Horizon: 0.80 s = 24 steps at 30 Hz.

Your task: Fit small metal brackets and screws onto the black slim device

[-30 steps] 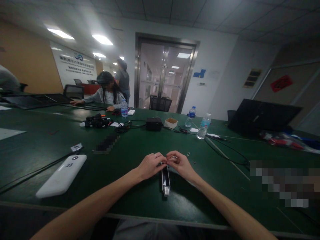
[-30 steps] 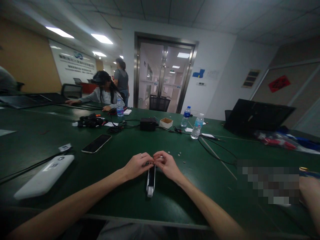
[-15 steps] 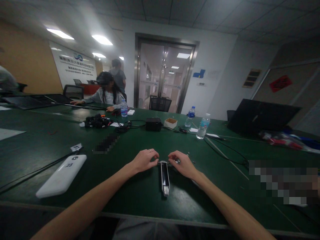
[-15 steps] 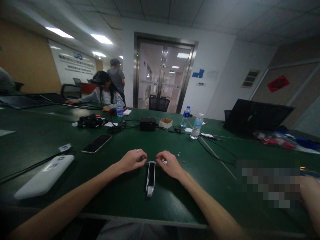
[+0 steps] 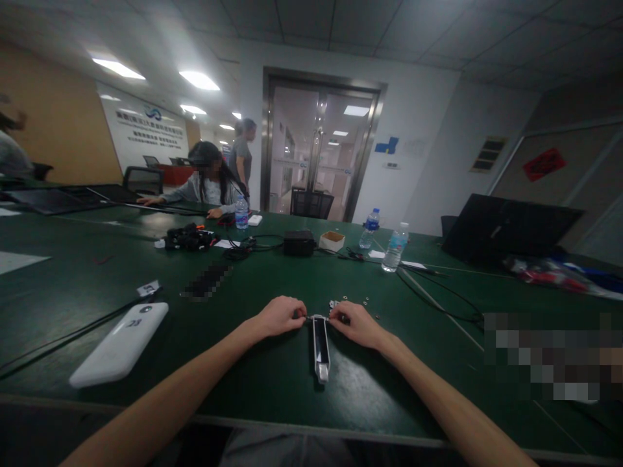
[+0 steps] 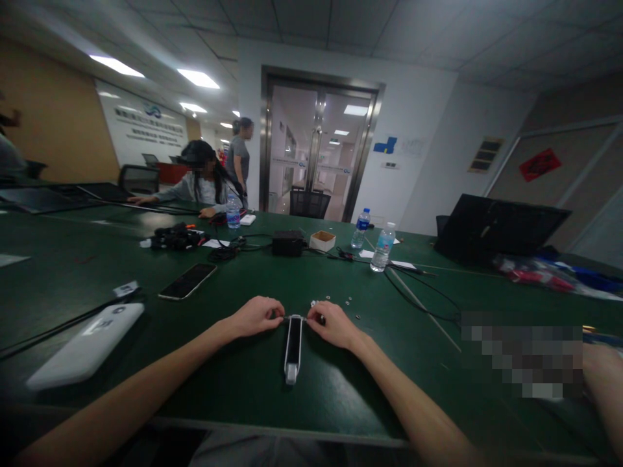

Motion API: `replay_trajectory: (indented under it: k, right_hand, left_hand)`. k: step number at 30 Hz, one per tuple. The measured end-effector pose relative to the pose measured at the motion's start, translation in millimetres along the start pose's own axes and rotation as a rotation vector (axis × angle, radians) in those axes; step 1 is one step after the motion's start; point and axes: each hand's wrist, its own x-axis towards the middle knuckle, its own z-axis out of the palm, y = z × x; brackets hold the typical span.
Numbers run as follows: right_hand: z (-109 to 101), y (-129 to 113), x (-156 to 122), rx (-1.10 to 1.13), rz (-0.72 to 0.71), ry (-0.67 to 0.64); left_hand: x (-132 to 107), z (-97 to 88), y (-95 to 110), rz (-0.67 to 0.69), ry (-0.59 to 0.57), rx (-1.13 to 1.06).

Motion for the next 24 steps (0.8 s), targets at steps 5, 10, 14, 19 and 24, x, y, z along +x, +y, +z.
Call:
replay_trajectory:
  k: [5, 10, 14, 19, 24]
  right_hand:
    - [-0.8, 0.1, -0.1, -0.002, 0.006, -0.008]
    - [2.2, 3.8, -0.2, -0.004, -0.009, 0.000]
    - [3.5, 5.7, -0.9, 0.003, -0.016, 0.009]
    - [2.8, 5.4, -1.2, 0.004, -0.013, -0.002]
    - [2.7, 4.8, -0.8, 0.011, -0.021, -0.001]
  left_hand:
    - [0.5, 2.1, -1.7, -0.031, -0.011, -0.069]
    - [1.7, 4.9, -2.0, -0.031, 0.006, -0.055]
    - [2.0, 5.7, -1.8, -0.031, -0.001, -0.058]
    - [1.5, 5.2, -0.7, -0.006, 0.021, -0.035]
    - [0.9, 4.7, 1.0, 0.020, 0.013, -0.004]
